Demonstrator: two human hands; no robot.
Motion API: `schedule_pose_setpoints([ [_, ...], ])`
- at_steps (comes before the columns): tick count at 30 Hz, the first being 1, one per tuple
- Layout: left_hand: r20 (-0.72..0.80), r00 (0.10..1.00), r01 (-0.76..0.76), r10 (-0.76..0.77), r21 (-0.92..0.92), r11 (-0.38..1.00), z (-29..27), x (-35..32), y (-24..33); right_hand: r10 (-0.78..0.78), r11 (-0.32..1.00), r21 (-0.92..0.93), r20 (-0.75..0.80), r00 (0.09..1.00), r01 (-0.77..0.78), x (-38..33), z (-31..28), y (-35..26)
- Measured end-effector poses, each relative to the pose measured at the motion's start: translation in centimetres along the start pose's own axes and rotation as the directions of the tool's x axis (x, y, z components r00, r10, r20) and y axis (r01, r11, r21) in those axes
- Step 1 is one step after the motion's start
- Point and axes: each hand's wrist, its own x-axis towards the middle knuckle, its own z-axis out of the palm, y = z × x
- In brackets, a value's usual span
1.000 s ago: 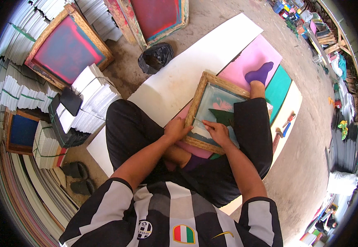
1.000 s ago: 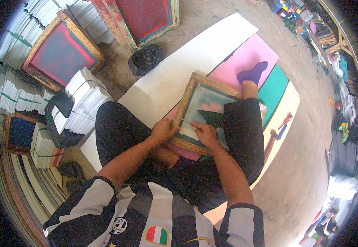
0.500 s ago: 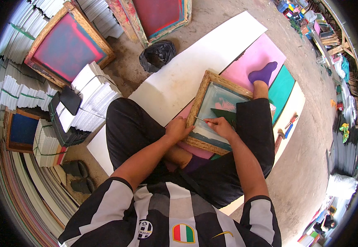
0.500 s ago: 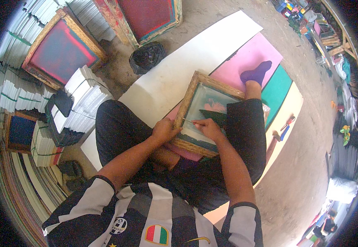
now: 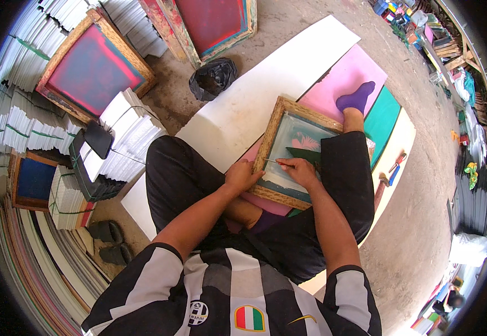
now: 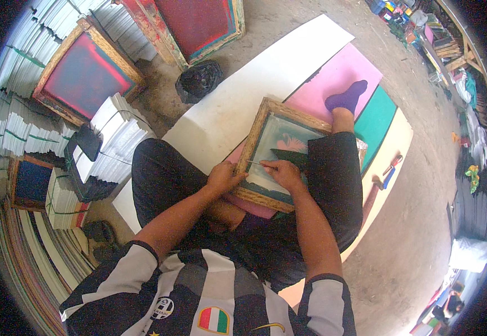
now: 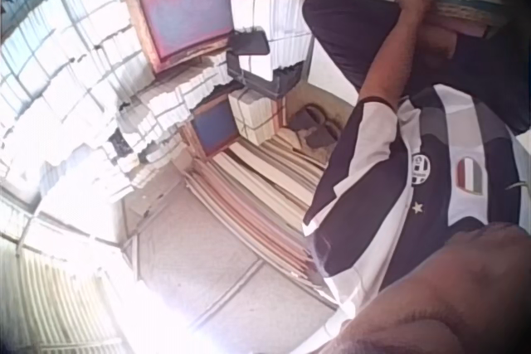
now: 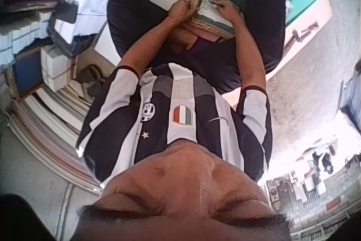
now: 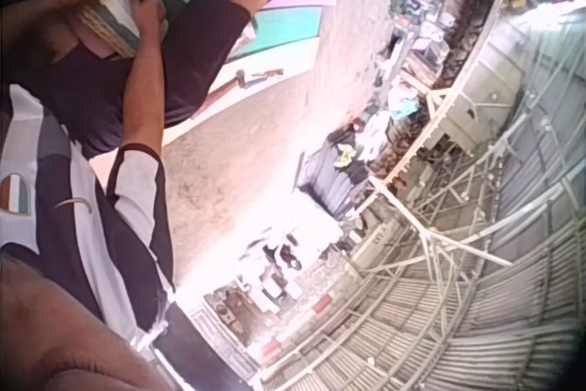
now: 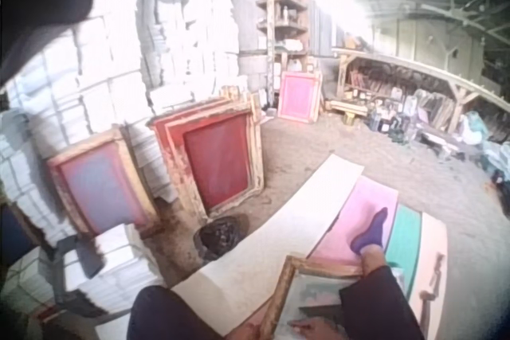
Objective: The person sits cross-legged and uses a small tool to scrape or spread ink on a screen-printing frame held between their legs. The person repeatedly works on the same area of the frame throughout the clip.
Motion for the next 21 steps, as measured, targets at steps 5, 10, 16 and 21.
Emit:
schedule_pose_setpoints([
  [5, -0.003, 1.0, -0.008, 0.008, 0.024, 1.0, 0.0, -0.1, -0.1, -0.018, 1.0, -0.015, 0.025, 1.0, 0.018, 0.7, 0.2, 0.4],
  [10, -0.01, 1.0, 0.004, -0.004, 0.03, 1.0, -0.2, -0.2, 0.1, 0.255, 0.824, 0.416, 0.331, 0.908, -0.384, 1.1, -0.3, -0.5],
  [16, -0.023, 1.0, -0.013, 0.013, 0.013, 1.0, -0.1, 0.1, 0.0, 0.375, 0.771, 0.354, 0.42, 0.826, -0.53, 0.0, -1.5, -2.3],
  [21, -0.002, 1.0, 0.011, -0.011, 0.004, 1.0, -0.1, 0.1, 0.4, -0.023, 0.999, -0.045, -0.048, 0.999, 0.021, -2.1, 0.0, -0.1],
])
